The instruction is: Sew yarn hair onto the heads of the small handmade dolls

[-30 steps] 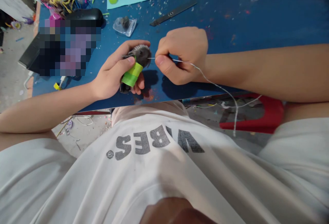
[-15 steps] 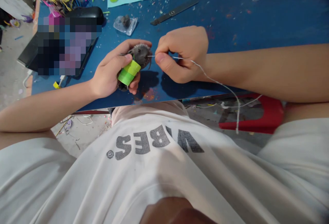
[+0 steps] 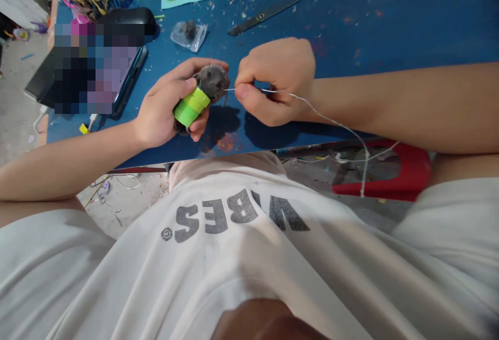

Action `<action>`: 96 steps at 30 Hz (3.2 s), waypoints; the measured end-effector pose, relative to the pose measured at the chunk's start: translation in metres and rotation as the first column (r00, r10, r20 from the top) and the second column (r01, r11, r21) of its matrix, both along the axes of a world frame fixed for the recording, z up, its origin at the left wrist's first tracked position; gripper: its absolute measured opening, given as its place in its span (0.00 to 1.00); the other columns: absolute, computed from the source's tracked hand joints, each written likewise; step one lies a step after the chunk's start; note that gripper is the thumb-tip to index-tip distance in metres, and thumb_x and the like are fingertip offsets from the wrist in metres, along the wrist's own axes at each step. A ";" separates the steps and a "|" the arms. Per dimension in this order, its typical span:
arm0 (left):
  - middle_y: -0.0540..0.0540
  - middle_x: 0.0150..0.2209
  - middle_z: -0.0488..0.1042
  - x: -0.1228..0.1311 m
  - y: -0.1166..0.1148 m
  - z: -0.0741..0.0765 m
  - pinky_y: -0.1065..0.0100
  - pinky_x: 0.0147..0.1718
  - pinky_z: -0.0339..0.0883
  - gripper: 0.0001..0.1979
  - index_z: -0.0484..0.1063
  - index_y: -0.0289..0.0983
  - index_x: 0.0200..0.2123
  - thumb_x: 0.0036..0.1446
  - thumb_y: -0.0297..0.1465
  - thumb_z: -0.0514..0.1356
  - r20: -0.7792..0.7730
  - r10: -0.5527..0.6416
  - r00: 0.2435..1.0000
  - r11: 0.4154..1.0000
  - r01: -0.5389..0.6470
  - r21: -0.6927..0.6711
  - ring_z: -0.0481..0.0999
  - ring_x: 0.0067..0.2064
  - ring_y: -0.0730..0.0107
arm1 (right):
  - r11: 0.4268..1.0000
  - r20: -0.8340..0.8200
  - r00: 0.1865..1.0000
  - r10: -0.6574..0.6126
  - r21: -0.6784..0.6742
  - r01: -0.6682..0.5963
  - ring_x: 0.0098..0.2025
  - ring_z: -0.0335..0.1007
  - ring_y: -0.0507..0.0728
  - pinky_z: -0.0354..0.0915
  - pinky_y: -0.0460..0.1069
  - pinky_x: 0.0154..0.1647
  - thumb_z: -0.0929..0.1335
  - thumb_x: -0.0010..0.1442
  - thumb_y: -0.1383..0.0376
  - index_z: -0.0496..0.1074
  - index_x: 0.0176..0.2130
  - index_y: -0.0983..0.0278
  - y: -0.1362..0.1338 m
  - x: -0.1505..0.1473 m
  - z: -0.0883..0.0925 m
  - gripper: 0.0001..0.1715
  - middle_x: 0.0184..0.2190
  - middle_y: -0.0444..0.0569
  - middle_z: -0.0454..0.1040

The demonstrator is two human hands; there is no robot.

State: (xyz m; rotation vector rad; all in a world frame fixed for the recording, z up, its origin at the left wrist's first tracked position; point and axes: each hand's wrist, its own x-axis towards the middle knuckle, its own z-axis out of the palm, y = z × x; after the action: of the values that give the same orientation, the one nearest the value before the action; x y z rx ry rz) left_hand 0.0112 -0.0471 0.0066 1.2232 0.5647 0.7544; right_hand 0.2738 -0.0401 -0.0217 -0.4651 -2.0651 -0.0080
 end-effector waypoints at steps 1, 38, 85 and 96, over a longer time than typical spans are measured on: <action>0.51 0.30 0.78 0.000 0.000 0.001 0.68 0.17 0.72 0.15 0.87 0.39 0.57 0.72 0.37 0.69 0.016 0.000 1.000 1.000 0.000 -0.012 0.74 0.19 0.69 | 1.000 0.022 1.000 -0.013 -0.012 0.013 0.27 0.68 0.56 0.63 0.55 0.35 0.65 0.82 0.57 0.70 0.37 0.54 0.000 0.001 0.000 0.18 0.27 0.42 0.77; 0.48 0.52 0.90 -0.011 0.007 -0.021 0.57 0.40 0.95 0.46 0.66 0.53 0.80 0.69 0.53 0.83 0.018 -0.072 0.997 0.982 0.068 0.178 0.96 0.43 0.54 | 0.972 0.151 0.984 -0.093 -0.201 0.123 0.33 0.81 0.63 0.72 0.58 0.43 0.54 0.87 0.41 0.81 0.37 0.55 -0.017 -0.005 0.006 0.41 0.29 0.53 0.84; 0.51 0.45 0.89 -0.003 0.021 -0.035 0.67 0.32 0.89 0.48 0.67 0.47 0.74 0.63 0.50 0.88 0.051 -0.038 0.998 0.945 0.020 0.328 0.93 0.34 0.64 | 0.996 0.072 0.994 -0.080 0.055 0.076 0.28 0.74 0.57 0.67 0.57 0.35 0.65 0.88 0.55 0.84 0.41 0.57 -0.015 0.002 0.008 0.25 0.29 0.45 0.84; 0.44 0.56 0.86 -0.003 0.027 -0.050 0.70 0.32 0.82 0.57 0.75 0.44 0.75 0.49 0.51 0.94 0.061 0.074 0.995 0.917 -0.092 0.389 0.89 0.36 0.70 | 0.995 0.082 0.996 -0.026 0.100 0.018 0.27 0.72 0.56 0.66 0.56 0.35 0.67 0.89 0.53 0.82 0.44 0.56 -0.008 0.004 0.002 0.21 0.30 0.43 0.83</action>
State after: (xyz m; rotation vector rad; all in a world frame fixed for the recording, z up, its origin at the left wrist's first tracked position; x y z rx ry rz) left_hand 0.0079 -0.0199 -0.0438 1.5542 0.4408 0.9981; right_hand 0.2775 -0.0479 -0.0193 -0.4326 -2.1302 -0.1440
